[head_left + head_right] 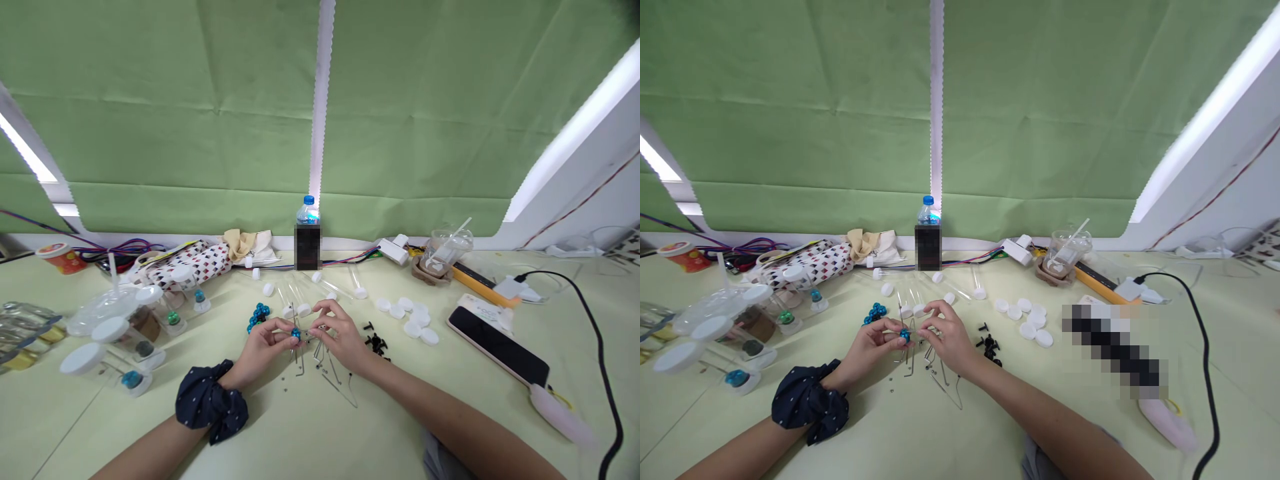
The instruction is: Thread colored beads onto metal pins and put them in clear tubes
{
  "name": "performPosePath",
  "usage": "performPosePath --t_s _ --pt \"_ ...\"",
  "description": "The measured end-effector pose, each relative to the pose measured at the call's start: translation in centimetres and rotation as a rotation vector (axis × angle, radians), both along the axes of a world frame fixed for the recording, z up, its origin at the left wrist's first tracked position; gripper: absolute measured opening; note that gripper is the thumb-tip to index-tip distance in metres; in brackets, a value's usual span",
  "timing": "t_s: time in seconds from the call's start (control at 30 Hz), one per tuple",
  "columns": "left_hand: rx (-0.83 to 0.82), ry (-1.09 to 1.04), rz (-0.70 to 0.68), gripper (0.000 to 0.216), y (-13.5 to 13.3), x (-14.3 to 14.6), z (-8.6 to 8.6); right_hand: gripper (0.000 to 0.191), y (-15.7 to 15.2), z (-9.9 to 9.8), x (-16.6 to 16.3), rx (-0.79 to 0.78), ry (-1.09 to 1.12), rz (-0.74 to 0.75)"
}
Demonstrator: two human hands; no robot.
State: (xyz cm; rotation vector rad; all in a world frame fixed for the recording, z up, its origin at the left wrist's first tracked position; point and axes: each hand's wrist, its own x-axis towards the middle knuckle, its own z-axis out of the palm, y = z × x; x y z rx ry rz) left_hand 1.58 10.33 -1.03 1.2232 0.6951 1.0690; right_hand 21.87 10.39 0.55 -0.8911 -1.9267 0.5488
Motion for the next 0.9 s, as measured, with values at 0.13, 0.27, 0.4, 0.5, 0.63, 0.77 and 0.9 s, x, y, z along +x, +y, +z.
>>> performPosePath --t_s 0.13,0.27,0.4,0.5,0.63,0.77,0.9 --pt "0.007 0.006 0.011 0.013 0.03 -0.01 -0.14 0.006 -0.28 0.02 -0.23 0.009 -0.035 -0.010" --pt "0.023 0.024 0.011 0.014 0.08 0.06 -0.31 0.008 -0.62 0.07 -0.58 -0.002 -0.067 -0.015" --pt "0.033 0.025 0.003 0.013 0.05 0.12 -0.30 0.010 -0.73 -0.02 -0.77 0.001 -0.069 -0.009" --pt "0.035 0.031 0.004 0.013 -0.02 0.13 -0.19 0.011 -0.70 -0.08 -0.76 -0.004 -0.069 -0.004" --pt "0.030 0.039 0.005 0.015 -0.10 0.13 -0.03 0.011 -0.62 -0.12 -0.67 -0.003 -0.060 0.000" --pt "0.031 0.042 0.003 0.014 -0.11 0.16 0.10 0.010 -0.49 -0.13 -0.61 0.014 -0.046 0.004" --pt "0.019 0.027 -0.017 0.014 -0.12 0.19 0.05 0.010 -0.46 -0.09 -0.60 0.027 -0.036 -0.001"
